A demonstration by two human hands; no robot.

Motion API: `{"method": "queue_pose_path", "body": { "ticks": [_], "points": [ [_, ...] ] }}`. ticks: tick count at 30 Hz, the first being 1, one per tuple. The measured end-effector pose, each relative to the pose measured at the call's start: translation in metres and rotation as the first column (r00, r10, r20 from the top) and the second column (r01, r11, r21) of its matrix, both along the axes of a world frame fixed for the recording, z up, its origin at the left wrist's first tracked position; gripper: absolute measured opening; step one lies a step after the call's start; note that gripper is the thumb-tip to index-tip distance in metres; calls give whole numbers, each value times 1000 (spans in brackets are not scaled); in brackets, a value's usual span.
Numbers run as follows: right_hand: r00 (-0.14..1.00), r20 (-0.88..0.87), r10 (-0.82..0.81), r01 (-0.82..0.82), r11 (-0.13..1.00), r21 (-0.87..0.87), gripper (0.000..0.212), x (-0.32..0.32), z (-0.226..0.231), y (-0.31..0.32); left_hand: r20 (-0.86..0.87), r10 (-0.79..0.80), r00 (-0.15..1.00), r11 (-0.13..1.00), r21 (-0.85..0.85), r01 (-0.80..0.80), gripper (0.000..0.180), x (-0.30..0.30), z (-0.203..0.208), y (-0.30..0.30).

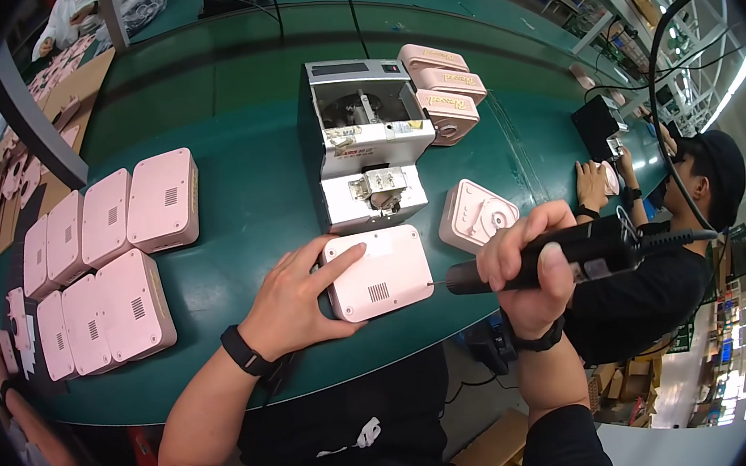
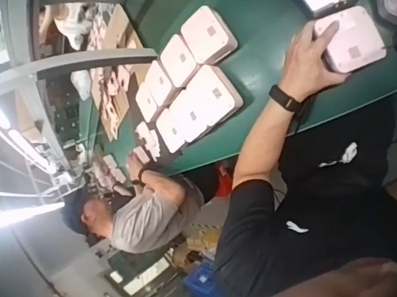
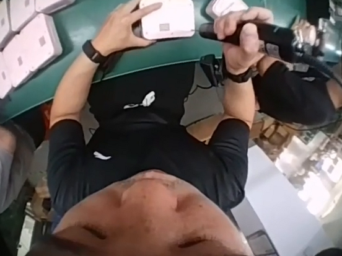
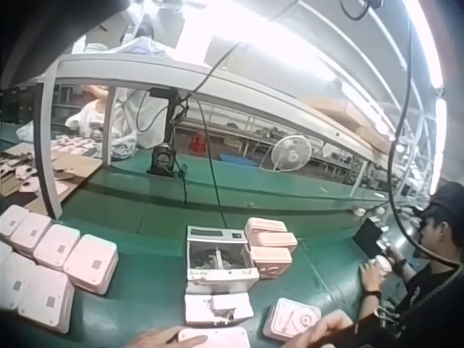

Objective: The person picks up a pink device, places it on the work surface, and uses a power screwdriver to drive screws into the back. They then move the device to the side and repeat the process with several more units.

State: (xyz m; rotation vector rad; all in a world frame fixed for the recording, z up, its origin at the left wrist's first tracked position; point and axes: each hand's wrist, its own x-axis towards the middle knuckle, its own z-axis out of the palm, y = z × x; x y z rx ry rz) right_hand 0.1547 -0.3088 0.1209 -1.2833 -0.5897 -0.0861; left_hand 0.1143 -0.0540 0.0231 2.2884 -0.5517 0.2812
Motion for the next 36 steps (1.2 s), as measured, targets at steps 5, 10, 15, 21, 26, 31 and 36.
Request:
{"method": "queue_pose_path", "body": {
  "ticks": [5, 10, 15, 21, 26, 31, 36],
  "points": [
    [996, -9, 84, -84, 996, -40, 33, 6, 7, -1, -26, -10, 1000, 1000, -2, 10, 88, -3, -1, 2],
    [995, 7, 101, -101, 984, 145, 30, 25, 42, 23, -55, -17, 998, 1000, 6, 17, 89, -1, 4, 3],
    [998, 20, -53, 50, 991, 127, 24, 60, 51, 64, -29, -28, 999, 1000, 4, 29, 90, -2, 0, 3],
    [998, 0, -65, 65, 998, -8, 21, 67, 40, 69, -39, -26, 999, 1000, 7, 26, 90, -3, -4, 6],
    [987, -18, 162, -159, 981, 108, 35, 1, 42, 64, -51, -22, 998, 999, -29, 21, 88, -2, -4, 7],
    [964, -187, 191, -182, 981, 66, 47, -39, 55, 68, -24, -28, 999, 998, -52, 26, 86, -1, -5, 6],
    [984, -125, 130, -138, 989, -61, 48, -41, 46, 77, -29, -15, 999, 999, -44, 14, 86, -3, -8, 5]
  ]
}}
